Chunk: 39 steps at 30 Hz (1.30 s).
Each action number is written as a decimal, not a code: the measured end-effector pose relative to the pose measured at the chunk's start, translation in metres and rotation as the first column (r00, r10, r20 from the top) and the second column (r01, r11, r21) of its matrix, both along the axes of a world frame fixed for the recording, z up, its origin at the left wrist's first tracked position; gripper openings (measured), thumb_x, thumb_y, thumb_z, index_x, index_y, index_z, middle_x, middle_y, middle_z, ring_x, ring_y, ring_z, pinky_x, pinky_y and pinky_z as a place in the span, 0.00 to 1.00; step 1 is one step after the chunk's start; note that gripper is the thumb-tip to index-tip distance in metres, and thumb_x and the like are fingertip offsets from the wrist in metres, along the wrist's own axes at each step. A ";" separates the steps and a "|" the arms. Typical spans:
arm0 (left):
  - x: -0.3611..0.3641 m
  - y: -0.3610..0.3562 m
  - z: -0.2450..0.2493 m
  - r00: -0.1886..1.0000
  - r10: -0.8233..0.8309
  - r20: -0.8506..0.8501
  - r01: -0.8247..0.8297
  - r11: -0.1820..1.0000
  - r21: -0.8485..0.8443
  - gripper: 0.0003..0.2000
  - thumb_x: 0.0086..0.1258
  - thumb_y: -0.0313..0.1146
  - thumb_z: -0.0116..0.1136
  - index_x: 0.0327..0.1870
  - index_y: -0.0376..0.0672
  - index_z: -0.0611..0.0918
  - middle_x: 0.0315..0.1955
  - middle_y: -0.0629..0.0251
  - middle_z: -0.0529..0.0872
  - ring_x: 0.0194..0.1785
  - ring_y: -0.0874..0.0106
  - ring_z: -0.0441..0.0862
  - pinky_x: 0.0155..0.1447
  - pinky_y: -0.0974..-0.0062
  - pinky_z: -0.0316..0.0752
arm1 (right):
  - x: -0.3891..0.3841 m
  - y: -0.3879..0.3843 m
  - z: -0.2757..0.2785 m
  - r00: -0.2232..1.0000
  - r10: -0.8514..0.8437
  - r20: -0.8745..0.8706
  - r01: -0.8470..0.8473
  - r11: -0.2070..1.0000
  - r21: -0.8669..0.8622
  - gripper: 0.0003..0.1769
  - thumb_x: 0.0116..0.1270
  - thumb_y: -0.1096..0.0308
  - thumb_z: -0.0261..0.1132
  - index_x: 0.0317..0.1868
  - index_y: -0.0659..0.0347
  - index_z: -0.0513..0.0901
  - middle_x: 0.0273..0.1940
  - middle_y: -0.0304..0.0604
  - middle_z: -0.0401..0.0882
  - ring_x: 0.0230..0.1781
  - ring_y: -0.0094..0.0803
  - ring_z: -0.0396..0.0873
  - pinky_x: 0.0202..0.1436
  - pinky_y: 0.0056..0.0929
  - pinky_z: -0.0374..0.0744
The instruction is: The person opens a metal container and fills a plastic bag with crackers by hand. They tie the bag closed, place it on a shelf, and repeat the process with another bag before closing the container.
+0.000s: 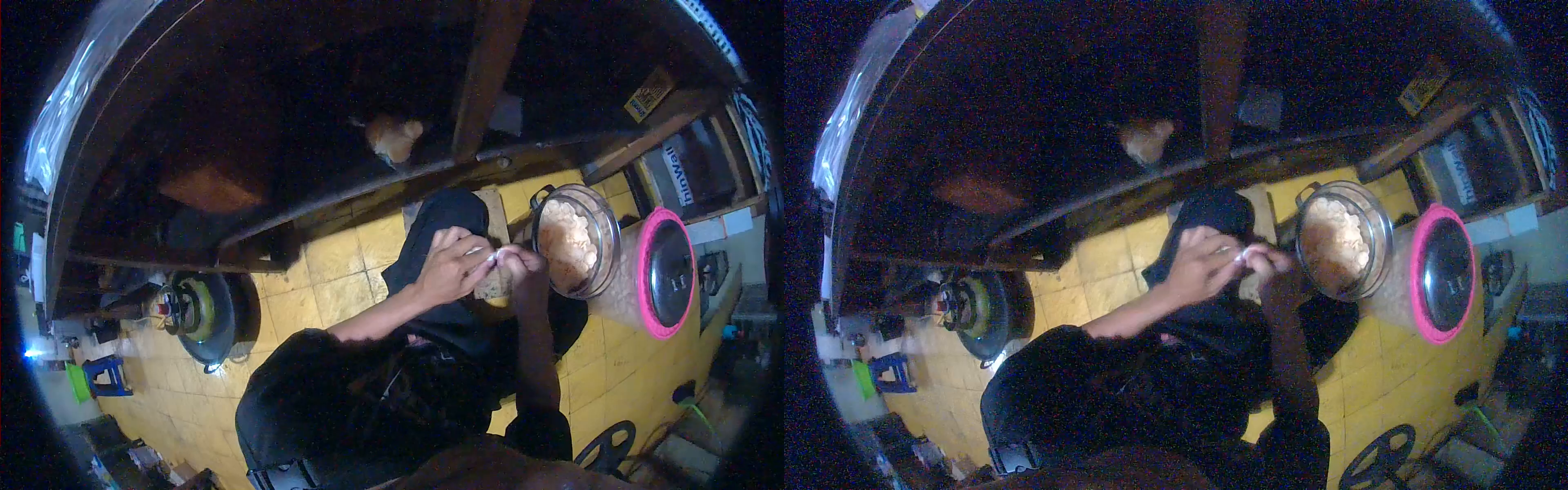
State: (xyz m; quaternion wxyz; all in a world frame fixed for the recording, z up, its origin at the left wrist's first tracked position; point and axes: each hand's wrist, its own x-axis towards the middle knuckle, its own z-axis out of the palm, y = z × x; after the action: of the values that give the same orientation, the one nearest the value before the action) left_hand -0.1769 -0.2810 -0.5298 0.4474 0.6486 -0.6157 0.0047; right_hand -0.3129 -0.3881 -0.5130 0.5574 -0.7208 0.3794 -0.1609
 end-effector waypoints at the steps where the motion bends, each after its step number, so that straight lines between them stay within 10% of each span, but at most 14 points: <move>1: 0.004 0.005 0.001 1.000 -0.006 0.000 0.006 1.000 -0.006 0.11 0.58 0.33 0.63 0.42 0.46 0.85 0.40 0.69 0.82 0.45 0.65 0.74 0.49 0.68 0.64 | 0.000 -0.004 -0.017 0.985 0.062 0.163 -0.067 0.997 0.026 0.08 0.61 0.71 0.58 0.37 0.64 0.82 0.32 0.39 0.80 0.34 0.25 0.78 0.42 0.24 0.75; 7: 0.056 0.029 0.034 1.000 0.024 0.012 -0.024 0.999 0.044 0.04 0.57 0.32 0.65 0.32 0.44 0.86 0.34 0.66 0.86 0.37 0.65 0.79 0.45 0.67 0.69 | 0.046 -0.031 -0.044 0.899 0.122 0.420 -0.183 0.977 0.106 0.10 0.69 0.68 0.60 0.45 0.65 0.80 0.39 0.43 0.81 0.39 0.26 0.78 0.48 0.27 0.77; 8: 0.069 0.035 0.048 0.995 0.077 0.061 -0.080 0.995 0.054 0.04 0.57 0.31 0.65 0.31 0.43 0.86 0.34 0.65 0.86 0.36 0.65 0.79 0.44 0.68 0.70 | 0.062 -0.054 -0.030 0.971 0.163 0.173 -0.103 0.945 -0.312 0.14 0.68 0.67 0.61 0.50 0.66 0.79 0.40 0.45 0.82 0.40 0.30 0.79 0.48 0.29 0.78; 10: 0.090 0.044 0.076 0.976 0.203 0.077 -0.199 0.978 -0.060 0.06 0.56 0.29 0.65 0.34 0.42 0.85 0.36 0.63 0.85 0.37 0.64 0.80 0.40 0.70 0.72 | 0.094 -0.083 -0.001 0.921 0.078 0.381 0.132 0.860 -0.494 0.14 0.66 0.66 0.62 0.48 0.65 0.81 0.41 0.53 0.82 0.42 0.44 0.81 0.45 0.39 0.78; 12: 0.115 0.052 0.080 0.910 0.350 0.220 -0.327 0.935 -0.137 0.09 0.54 0.29 0.66 0.36 0.42 0.85 0.39 0.62 0.85 0.38 0.63 0.80 0.41 0.70 0.73 | 0.124 -0.127 0.012 0.997 -0.071 0.017 0.051 0.516 -0.855 0.13 0.64 0.66 0.60 0.44 0.63 0.83 0.42 0.52 0.82 0.43 0.47 0.81 0.46 0.42 0.78; 15: 0.149 0.054 0.068 0.820 0.437 0.369 -0.463 0.886 -0.019 0.11 0.54 0.30 0.65 0.39 0.44 0.84 0.43 0.62 0.84 0.41 0.60 0.79 0.45 0.65 0.73 | 0.154 -0.158 0.013 0.845 -0.224 -0.486 -0.304 0.547 -0.780 0.13 0.60 0.67 0.58 0.42 0.64 0.83 0.42 0.57 0.81 0.42 0.51 0.79 0.47 0.42 0.77; 19: 0.182 0.044 0.020 0.806 0.496 0.323 -0.518 0.855 -0.019 0.10 0.55 0.31 0.64 0.40 0.45 0.84 0.46 0.60 0.82 0.44 0.58 0.78 0.47 0.63 0.73 | 0.176 -0.187 -0.030 0.766 -0.387 -0.513 -0.281 0.517 -0.809 0.20 0.60 0.61 0.58 0.53 0.56 0.80 0.56 0.51 0.77 0.58 0.48 0.74 0.61 0.49 0.70; 22: 0.176 0.045 0.016 0.778 0.453 0.435 -0.509 0.861 0.014 0.10 0.57 0.30 0.62 0.41 0.44 0.84 0.47 0.57 0.82 0.48 0.56 0.77 0.52 0.61 0.71 | 0.174 -0.181 -0.024 0.874 -0.468 -0.130 0.039 0.334 -0.942 0.22 0.60 0.61 0.58 0.55 0.56 0.77 0.57 0.51 0.75 0.61 0.50 0.71 0.65 0.53 0.65; 24: 0.178 0.046 0.012 0.840 0.395 0.372 -0.459 0.883 0.099 0.11 0.58 0.31 0.62 0.43 0.43 0.83 0.47 0.55 0.81 0.51 0.54 0.76 0.55 0.58 0.69 | 0.167 -0.176 -0.001 0.861 -0.346 -0.372 -0.070 0.645 -0.761 0.23 0.58 0.63 0.60 0.55 0.55 0.78 0.55 0.51 0.77 0.60 0.50 0.71 0.64 0.52 0.65; 27: 0.181 0.044 0.009 0.904 0.351 0.245 -0.396 0.904 0.164 0.15 0.59 0.32 0.61 0.49 0.44 0.81 0.48 0.54 0.81 0.53 0.52 0.74 0.58 0.56 0.66 | 0.164 -0.183 -0.003 0.916 -0.398 0.055 0.193 0.316 -0.929 0.12 0.52 0.67 0.64 0.38 0.59 0.86 0.34 0.53 0.83 0.38 0.52 0.81 0.43 0.44 0.78; 31: 0.177 0.040 0.013 0.839 0.436 0.326 -0.487 0.869 0.093 0.18 0.60 0.33 0.62 0.52 0.43 0.79 0.49 0.52 0.80 0.54 0.50 0.73 0.59 0.56 0.65 | 0.151 -0.192 0.017 0.851 -0.506 -0.143 0.224 0.595 -0.772 0.17 0.53 0.71 0.62 0.45 0.56 0.83 0.48 0.53 0.80 0.54 0.53 0.75 0.58 0.50 0.71; 33: 0.168 0.035 0.024 0.802 0.456 0.387 -0.463 0.883 -0.080 0.16 0.62 0.34 0.62 0.48 0.37 0.79 0.47 0.47 0.80 0.51 0.45 0.73 0.56 0.54 0.68 | 0.139 -0.202 0.020 0.781 -0.506 0.367 0.625 0.623 -0.471 0.14 0.52 0.74 0.61 0.40 0.59 0.84 0.45 0.55 0.81 0.47 0.55 0.78 0.55 0.44 0.74; 35: 0.158 0.030 0.033 0.793 0.467 0.390 -0.462 0.880 -0.114 0.16 0.61 0.33 0.63 0.49 0.37 0.79 0.47 0.48 0.79 0.51 0.46 0.73 0.57 0.56 0.68 | 0.125 -0.214 0.015 0.743 -0.537 0.399 0.663 0.512 -0.546 0.13 0.57 0.77 0.59 0.43 0.63 0.82 0.43 0.53 0.83 0.41 0.48 0.81 0.49 0.37 0.77; 39: 0.127 0.021 0.023 0.782 0.586 0.212 -0.562 0.810 -0.167 0.13 0.60 0.31 0.63 0.46 0.40 0.81 0.48 0.52 0.79 0.53 0.54 0.74 0.59 0.61 0.64 | 0.071 -0.187 0.028 0.592 -0.560 0.580 0.643 0.762 0.080 0.15 0.69 0.74 0.55 0.55 0.64 0.72 0.46 0.43 0.80 0.41 0.25 0.78 0.40 0.23 0.76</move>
State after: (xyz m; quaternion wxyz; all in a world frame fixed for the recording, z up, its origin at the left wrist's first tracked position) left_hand -0.0499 -0.2597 -0.5069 0.3724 0.7772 -0.4398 0.2527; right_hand -0.2416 -0.5753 -0.4853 0.5053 -0.5031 0.4028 -0.5738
